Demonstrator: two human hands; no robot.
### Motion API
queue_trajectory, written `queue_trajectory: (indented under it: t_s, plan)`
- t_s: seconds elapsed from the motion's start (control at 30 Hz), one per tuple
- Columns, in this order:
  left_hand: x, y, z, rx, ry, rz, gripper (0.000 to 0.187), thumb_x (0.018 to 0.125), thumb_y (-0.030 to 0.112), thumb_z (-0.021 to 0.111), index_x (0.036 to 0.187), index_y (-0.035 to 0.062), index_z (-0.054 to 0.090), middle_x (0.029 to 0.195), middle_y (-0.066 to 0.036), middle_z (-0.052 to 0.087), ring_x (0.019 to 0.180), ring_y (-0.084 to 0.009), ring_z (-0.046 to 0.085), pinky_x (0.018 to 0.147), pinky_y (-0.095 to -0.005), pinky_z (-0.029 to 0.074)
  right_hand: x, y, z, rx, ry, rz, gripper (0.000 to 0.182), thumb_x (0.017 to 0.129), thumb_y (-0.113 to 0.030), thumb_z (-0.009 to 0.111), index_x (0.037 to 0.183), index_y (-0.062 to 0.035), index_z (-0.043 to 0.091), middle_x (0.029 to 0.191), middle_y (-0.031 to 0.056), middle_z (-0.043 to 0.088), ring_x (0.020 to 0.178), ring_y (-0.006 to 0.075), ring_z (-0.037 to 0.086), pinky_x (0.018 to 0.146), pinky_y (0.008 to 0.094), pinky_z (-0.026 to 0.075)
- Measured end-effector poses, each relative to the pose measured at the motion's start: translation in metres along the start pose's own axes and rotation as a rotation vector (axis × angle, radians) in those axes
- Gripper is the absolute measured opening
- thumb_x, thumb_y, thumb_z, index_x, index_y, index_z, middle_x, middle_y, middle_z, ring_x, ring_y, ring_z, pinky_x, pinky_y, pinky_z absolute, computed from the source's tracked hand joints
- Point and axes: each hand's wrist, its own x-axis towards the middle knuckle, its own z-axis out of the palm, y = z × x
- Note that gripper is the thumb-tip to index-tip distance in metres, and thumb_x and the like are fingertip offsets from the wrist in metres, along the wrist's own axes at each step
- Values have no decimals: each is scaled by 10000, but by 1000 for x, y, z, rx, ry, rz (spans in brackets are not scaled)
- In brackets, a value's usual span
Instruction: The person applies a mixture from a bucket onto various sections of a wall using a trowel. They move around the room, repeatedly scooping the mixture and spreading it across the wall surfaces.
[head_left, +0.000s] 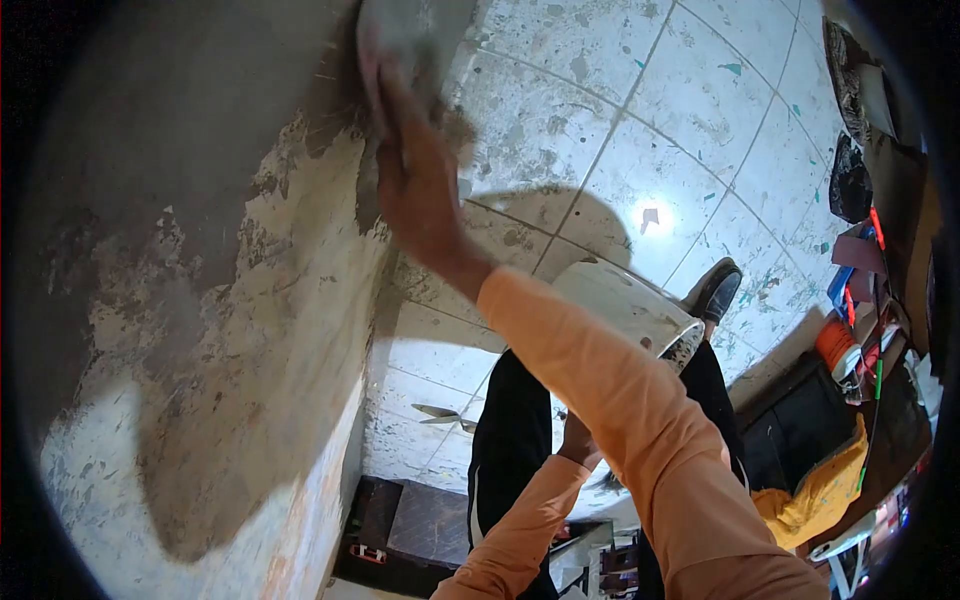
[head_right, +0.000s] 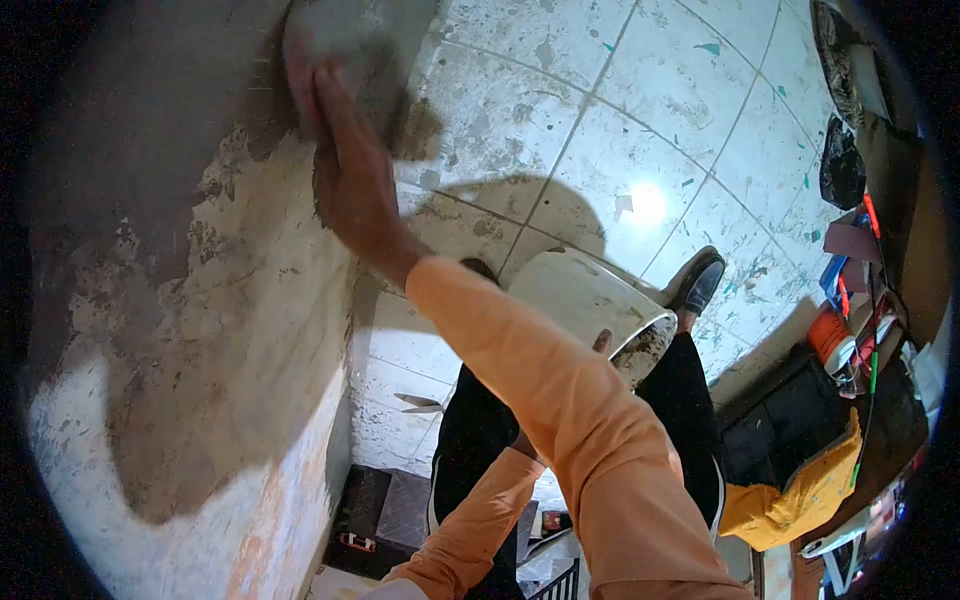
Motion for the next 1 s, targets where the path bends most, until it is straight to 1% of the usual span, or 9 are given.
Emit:
queue_trajectory:
  t_s: [0.27, 0.37, 0.47, 0.63, 0.73, 0.77, 0.8, 0.87, 1.0]
  plan:
    - [11, 57, 3, -139, -153, -224, 653, 1117, 383, 483, 1681, 113, 294, 1663, -118, 438, 1512, -279, 412, 1234, -415, 338, -75, -26, -83, 42, -440, 397, 500, 1068, -19, 503, 1566, -21, 458, 1552, 274, 521, 1448, 434, 500, 1188, 439, 428]
    - [17, 105, 8, 950, -223, 8, 316, 966, 156, 673, 1260, 41, 694, 1224, -139, 756, 1141, -326, 712, 991, -436, 567, -30, 8, -77, -77, -209, 599, 400, 1067, -80, 522, 1450, 28, 555, 1413, 272, 639, 1338, 414, 600, 1094, 441, 491]
    - [12, 99, 6, 913, -81, 249, 269, 936, 151, 675, 1192, 89, 728, 1166, -138, 763, 1115, -329, 717, 927, -443, 587, -5, 40, -33, -50, -128, 644, 418, 1028, -97, 540, 1413, 62, 576, 1402, 255, 656, 1317, 394, 618, 1092, 429, 496]
    - [26, 121, 11, 1124, -248, 41, 479, 968, 192, 635, 1438, 130, 569, 1182, -161, 752, 981, -320, 703, 860, -412, 567, -33, -64, 7, 15, -190, 661, 471, 1007, -65, 523, 1473, -2, 552, 1344, 263, 657, 1229, 476, 620, 1081, 413, 493]
    - [38, 135, 19, 1276, -370, -97, 652, 991, 223, 604, 1622, 161, 449, 1194, -178, 743, 880, -313, 692, 810, -389, 551, -44, -112, -71, 196, -475, 774, 517, 1039, -30, 502, 1554, -25, 451, 1415, 320, 585, 1303, 420, 604, 1089, 486, 472]
    - [30, 72, 0, 1390, -210, 387, 800, 1008, 257, 580, 1720, 172, 226, 1104, -177, 730, 784, -281, 641, 798, -391, 526, -50, -113, -102, 237, -531, 797, 502, 1043, -35, 523, 1542, -42, 474, 1403, 291, 607, 1274, 383, 631, 1070, 455, 490]
    - [37, 84, -4, 1014, -304, -32, 866, 969, 120, 627, 1723, 216, 212, 937, -189, 686, 722, -314, 667, 616, -436, 523, -51, -111, -133, 187, -529, 819, 462, 1047, -41, 530, 1509, -56, 507, 1361, 235, 635, 1219, 336, 648, 1039, 430, 508]
    - [32, 109, -6, 1231, -94, 332, 693, 961, 170, 690, 1612, 182, 455, 1041, -148, 736, 781, -317, 710, 702, -428, 573, -27, -118, -207, 195, -498, 914, 375, 1050, -52, 565, 1425, -64, 561, 1259, 94, 663, 1088, 228, 654, 968, 369, 546]
    - [38, 118, -7, 1143, 53, 267, 686, 960, 150, 710, 1599, 203, 466, 979, -153, 752, 806, -358, 743, 690, -432, 609, 17, -145, -326, 3, -291, 1183, 321, 999, -55, 639, 1307, -5, 564, 1145, 81, 657, 983, 167, 659, 846, 321, 570]
